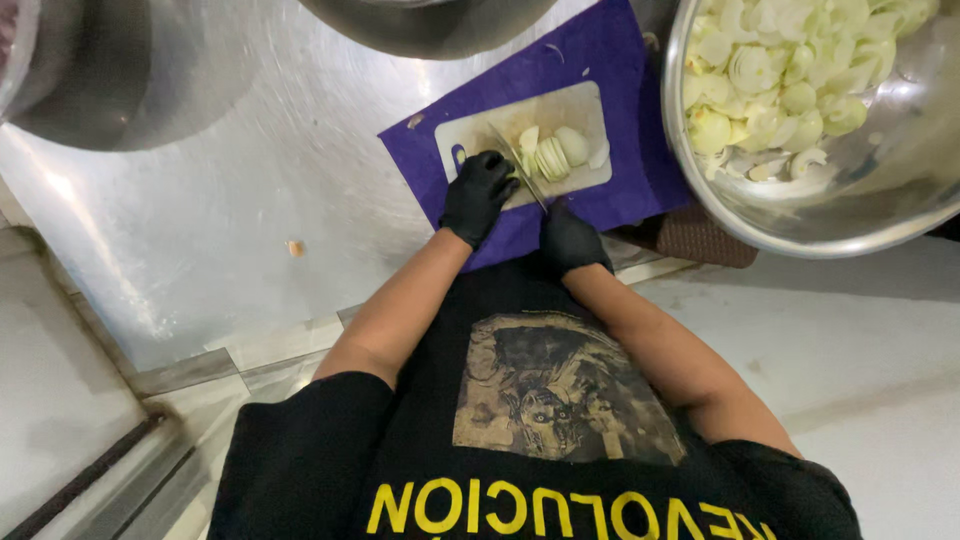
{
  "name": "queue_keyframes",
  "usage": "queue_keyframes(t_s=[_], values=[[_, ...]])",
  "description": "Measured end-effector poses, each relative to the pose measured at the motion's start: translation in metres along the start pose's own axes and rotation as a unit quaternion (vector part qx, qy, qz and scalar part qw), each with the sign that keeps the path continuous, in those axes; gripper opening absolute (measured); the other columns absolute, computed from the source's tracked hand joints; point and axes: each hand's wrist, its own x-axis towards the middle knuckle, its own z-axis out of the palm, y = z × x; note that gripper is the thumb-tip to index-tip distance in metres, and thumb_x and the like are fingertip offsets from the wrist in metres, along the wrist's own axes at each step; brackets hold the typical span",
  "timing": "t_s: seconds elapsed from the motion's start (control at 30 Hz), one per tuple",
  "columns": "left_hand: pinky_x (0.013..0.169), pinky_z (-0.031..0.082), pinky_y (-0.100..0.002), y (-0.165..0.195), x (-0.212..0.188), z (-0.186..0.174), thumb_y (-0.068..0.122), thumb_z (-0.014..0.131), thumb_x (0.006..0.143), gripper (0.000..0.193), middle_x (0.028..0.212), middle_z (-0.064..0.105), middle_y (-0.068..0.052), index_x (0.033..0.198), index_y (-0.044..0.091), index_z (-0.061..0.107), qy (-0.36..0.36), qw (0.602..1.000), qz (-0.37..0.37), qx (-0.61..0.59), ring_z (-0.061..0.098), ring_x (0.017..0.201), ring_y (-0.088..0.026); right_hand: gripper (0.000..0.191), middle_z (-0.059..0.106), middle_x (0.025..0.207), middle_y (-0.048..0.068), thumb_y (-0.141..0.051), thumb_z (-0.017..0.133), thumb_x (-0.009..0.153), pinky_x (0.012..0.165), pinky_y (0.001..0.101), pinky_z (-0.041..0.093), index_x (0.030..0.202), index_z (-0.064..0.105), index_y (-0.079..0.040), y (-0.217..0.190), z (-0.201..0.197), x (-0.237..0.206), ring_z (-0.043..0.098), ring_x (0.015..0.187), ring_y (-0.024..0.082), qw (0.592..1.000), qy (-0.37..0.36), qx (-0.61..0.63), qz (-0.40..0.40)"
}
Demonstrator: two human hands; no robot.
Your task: The person slices peeled onions on a small cutting board with a knife, cutting each onion into slices and transferring the cut slices into a large metal bowl beside the board, repeating with more onions from the workspace.
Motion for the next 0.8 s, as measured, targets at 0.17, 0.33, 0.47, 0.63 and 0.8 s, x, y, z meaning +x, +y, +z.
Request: queue_keyframes(t_s=[0.17, 0.33, 0.47, 0.63, 0.8], values=[[0.084, 0.055, -0.043, -0.004, 0.002, 0.003, 0.026, 0.074, 0.089, 0.023, 0.115, 0.065, -0.010, 0.106, 0.012, 0.070, 0.023, 1.000, 0.018, -0.004, 0.063, 0.107, -0.032, 0.044, 0.071, 0.090, 0.032, -0.031, 0.047, 0.101, 0.070, 0.0629, 0.052, 0.126, 0.047, 0.005, 0.016, 0.016, 0.008, 0.068, 0.078, 0.052, 0.999, -0.031, -0.029, 0.027], [0.084, 0.055, -0.044, -0.006, 0.000, 0.008, 0.027, 0.075, 0.091, 0.021, 0.113, 0.065, -0.011, 0.104, 0.012, 0.070, -0.016, 1.000, -0.016, -0.004, 0.064, 0.104, -0.032, 0.049, 0.071, 0.092, 0.031, -0.022, 0.039, 0.105, 0.061, 0.0598, 0.055, 0.138, 0.041, 0.014, 0.036, 0.035, 0.010, 0.070, 0.073, 0.050, 0.997, 0.030, -0.056, -0.053], [0.084, 0.055, -0.044, -0.005, -0.002, 0.009, 0.026, 0.075, 0.091, 0.022, 0.113, 0.065, -0.012, 0.105, 0.010, 0.069, 0.047, 0.999, 0.024, -0.016, 0.064, 0.105, -0.034, 0.044, 0.072, 0.093, 0.027, -0.027, 0.044, 0.105, 0.067, 0.0585, 0.055, 0.133, 0.047, 0.007, 0.032, 0.028, 0.011, 0.071, 0.079, 0.047, 0.998, 0.007, -0.059, -0.003], [0.085, 0.055, -0.044, -0.009, -0.002, 0.008, 0.024, 0.074, 0.090, 0.022, 0.113, 0.065, -0.013, 0.106, 0.010, 0.069, 0.058, 0.997, 0.047, -0.029, 0.063, 0.105, -0.035, 0.038, 0.072, 0.088, 0.028, -0.031, 0.047, 0.104, 0.069, 0.0588, 0.054, 0.122, 0.051, 0.002, 0.023, 0.015, -0.006, 0.071, 0.081, 0.047, 0.996, -0.047, -0.068, 0.011], [0.086, 0.055, -0.045, -0.013, -0.005, 0.011, 0.026, 0.076, 0.092, 0.021, 0.113, 0.066, -0.013, 0.104, 0.010, 0.069, 0.014, 1.000, 0.000, -0.021, 0.063, 0.106, -0.034, 0.041, 0.071, 0.097, 0.031, -0.024, 0.049, 0.100, 0.070, 0.0591, 0.055, 0.126, 0.048, 0.007, 0.008, 0.014, 0.005, 0.070, 0.082, 0.049, 0.998, 0.007, -0.052, -0.024]])
